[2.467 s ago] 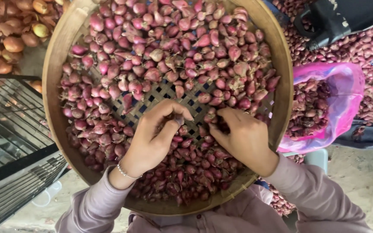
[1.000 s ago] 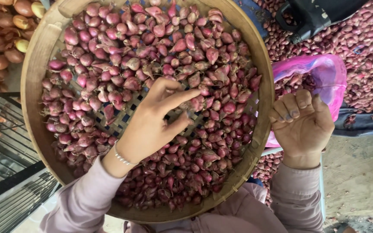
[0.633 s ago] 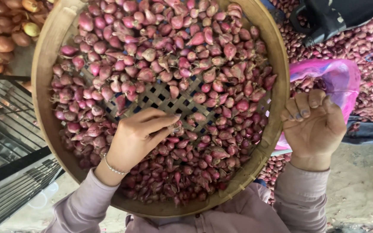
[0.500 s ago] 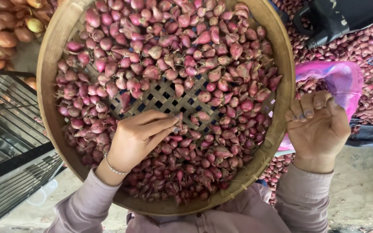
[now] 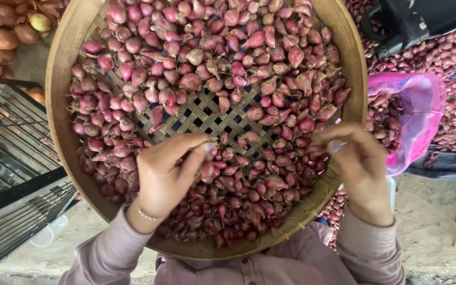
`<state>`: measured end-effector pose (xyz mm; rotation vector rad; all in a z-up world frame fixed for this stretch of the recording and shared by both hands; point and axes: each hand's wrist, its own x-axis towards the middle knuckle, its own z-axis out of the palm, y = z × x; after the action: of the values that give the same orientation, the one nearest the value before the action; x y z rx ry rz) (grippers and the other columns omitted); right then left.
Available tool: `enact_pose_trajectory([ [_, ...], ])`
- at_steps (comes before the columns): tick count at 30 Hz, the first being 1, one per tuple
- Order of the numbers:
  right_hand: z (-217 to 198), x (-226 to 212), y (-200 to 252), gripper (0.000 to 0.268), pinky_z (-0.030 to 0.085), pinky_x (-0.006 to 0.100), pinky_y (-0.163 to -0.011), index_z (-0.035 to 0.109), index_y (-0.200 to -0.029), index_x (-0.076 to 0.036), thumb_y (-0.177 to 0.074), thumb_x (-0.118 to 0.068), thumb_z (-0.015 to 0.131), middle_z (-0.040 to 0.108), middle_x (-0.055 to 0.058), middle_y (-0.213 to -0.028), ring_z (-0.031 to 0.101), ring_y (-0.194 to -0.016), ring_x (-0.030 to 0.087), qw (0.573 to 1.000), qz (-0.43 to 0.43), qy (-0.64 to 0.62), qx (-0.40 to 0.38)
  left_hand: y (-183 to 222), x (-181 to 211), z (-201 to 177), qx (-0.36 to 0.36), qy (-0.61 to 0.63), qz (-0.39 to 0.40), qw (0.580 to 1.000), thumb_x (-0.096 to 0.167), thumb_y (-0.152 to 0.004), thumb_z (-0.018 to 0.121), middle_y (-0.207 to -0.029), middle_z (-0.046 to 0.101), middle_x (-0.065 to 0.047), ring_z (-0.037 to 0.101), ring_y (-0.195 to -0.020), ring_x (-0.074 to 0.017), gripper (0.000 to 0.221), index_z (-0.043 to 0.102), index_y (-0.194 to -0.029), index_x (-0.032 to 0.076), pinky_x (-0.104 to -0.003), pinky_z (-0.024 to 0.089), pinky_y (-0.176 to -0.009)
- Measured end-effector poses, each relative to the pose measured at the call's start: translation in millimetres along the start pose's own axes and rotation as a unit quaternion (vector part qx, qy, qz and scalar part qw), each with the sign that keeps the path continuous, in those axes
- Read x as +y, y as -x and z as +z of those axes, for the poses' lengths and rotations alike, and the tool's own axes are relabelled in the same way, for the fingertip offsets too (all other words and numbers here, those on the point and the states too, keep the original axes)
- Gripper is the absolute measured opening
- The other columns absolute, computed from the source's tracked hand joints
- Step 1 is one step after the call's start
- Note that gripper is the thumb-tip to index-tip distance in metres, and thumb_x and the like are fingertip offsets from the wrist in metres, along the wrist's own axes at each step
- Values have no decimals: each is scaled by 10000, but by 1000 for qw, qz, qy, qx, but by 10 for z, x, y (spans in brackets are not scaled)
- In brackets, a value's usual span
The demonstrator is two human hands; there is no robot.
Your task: The person sorts through small onions in a large woven tray, picking up individual onions and moving them to different parts of the tray or a separate container.
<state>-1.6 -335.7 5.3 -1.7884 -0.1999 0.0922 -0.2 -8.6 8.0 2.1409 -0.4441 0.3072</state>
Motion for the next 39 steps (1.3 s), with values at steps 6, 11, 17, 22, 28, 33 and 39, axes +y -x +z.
enact_pose_trajectory([
  [6, 778, -137, 18, 649, 576, 420, -939, 503, -1416, -39, -1064, -578, 417, 607, 166, -1235, 625, -1067, 269, 810, 221, -517, -169, -193, 428, 407, -53, 90, 79, 991, 95, -890, 823, -1030, 738, -146, 748, -883, -231, 189, 734, -1043, 30, -303, 683, -797],
  [11, 540, -197, -148, 321, 540, 163, -601, 773, -1062, -68, -1088, -323, 579, 744, 56, -966, 681, -752, 99, 760, 218, -611, -45, -405, 351, 603, -62, -72, 48, 994, 630, -834, 819, -1307, 574, -103, 583, -1140, -247, 762, 559, -1413, 208, -424, 529, -917],
  [17, -701, 6, 305, 305, 461, 225, -956, 605, -1248, -122, -1212, -318, 373, 610, -43, -1114, 499, -878, 38, 986, 79, 29, 145, -641, 89, 109, 19, -134, 51, 989, 366, -842, 926, -1120, 684, -59, 583, -1075, -277, 349, 676, -755, 138, -443, 399, -906],
  [22, -608, 53, 389, 227, 528, 426, -981, 587, -1349, 140, -1133, 189, 638, 647, 273, -1282, 650, -1151, 365, 909, -35, 358, 208, -585, -146, 183, 31, -279, 1, 960, -60, -964, 756, -1405, 546, -131, 512, -1156, -303, 560, 570, -1423, 201, -429, 474, -900],
  [28, 654, -225, 447, 273, 527, 455, -1076, 674, -1164, -36, -896, -77, 709, 690, 167, -1212, 631, -1216, 366, 950, -77, 293, -71, -588, 161, 748, -119, -175, 165, 963, 38, -885, 742, -1263, 666, -14, 582, -1201, -241, 396, 703, -1256, 173, -447, 424, -1024],
  [33, 834, -376, 480, 276, 353, 590, -1106, 715, -1176, -87, -926, -202, 736, 731, 71, -1156, 596, -1227, 350, 945, -106, 203, -233, -524, 147, 1022, -212, -140, 256, 933, 126, -926, 699, -1166, 717, -4, 616, -1202, -237, 107, 772, -977, 186, -427, 424, -1091],
  [39, 132, -171, 126, 177, 595, 377, -988, 709, -1073, -14, -905, 40, 697, 750, 143, -1097, 728, -1021, 272, 952, -79, 294, -37, -549, 67, 754, -200, -259, 243, 913, 254, -868, 743, -1187, 661, 17, 569, -1151, -225, 153, 765, -1020, 261, -401, 489, -936],
])
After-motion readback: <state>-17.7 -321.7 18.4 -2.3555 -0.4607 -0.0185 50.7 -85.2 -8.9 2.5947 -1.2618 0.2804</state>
